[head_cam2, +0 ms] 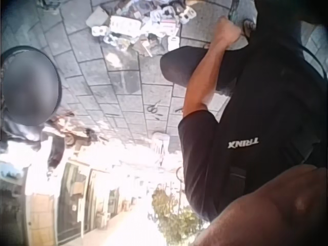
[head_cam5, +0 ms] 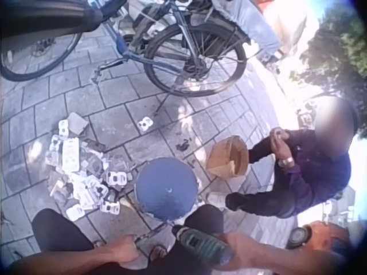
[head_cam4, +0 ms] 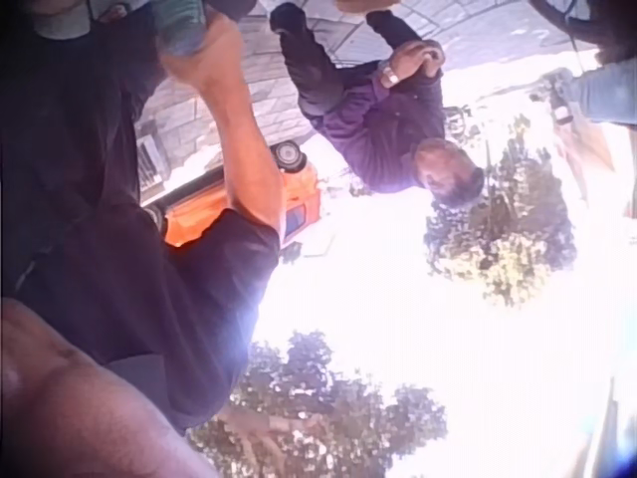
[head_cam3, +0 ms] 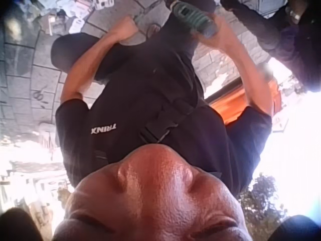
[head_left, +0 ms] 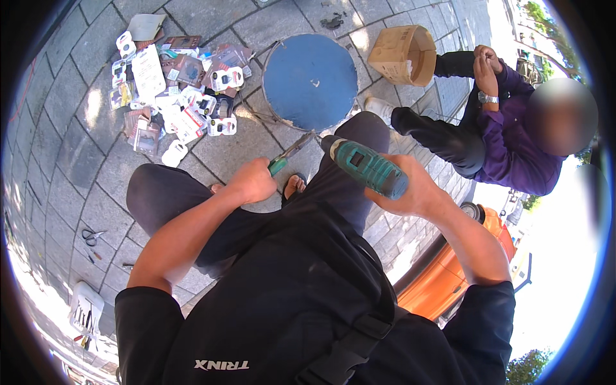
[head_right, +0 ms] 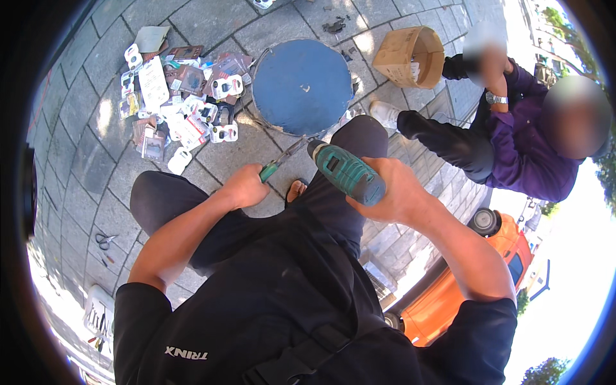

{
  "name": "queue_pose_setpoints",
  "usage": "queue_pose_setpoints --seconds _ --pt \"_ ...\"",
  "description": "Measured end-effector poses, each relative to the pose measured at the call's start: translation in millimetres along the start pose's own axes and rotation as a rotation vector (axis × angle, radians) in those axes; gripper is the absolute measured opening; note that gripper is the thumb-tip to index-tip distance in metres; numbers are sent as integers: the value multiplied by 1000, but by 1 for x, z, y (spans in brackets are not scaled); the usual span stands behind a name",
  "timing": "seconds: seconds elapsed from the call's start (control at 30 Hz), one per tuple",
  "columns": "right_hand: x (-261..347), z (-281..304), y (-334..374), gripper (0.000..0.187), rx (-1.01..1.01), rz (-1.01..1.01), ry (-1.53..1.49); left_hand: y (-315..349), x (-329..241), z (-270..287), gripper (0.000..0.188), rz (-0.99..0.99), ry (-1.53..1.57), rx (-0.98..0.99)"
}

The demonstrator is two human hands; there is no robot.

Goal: The person sits on a paved sidewalk and uses a cordless drill to make holes in a blue circular object. They then use pliers to manipulate small metal components and wires, assembling them into a small electronic device.

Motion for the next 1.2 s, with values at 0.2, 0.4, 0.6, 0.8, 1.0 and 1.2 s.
queue_pose_setpoints --seconds 0.2,0.4,0.6,0.8,1.0,1.2 --pt "-1 -1 -4 37 16 44 41 1 1 0 36 -1 -1 3" --pt "1 4 -8 30 7 69 -11 0 -4 2 35 16 -17 23" --pt "4 12 -18 31 30 146 95 -3 1 2 33 7 -9 -11" --pt "12 50 -51 35 241 146 117 3 4 0 27 55 41 -20" --pt "-15 41 -45 38 206 192 40 23 -3 13 26 162 -109 -60" --pt "-43 40 0 30 98 -115 -409 34 -18 20 31 143 -278 -154"
Point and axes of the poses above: each hand's wrist, its own y-axis away from the middle knuckle, its own z-axis out of the back of the hand, x = y × z, the point moved 6 cm from there along -y, towards the middle knuckle, and after that the axes turned 3 degrees about z, right-handed, at the moved point
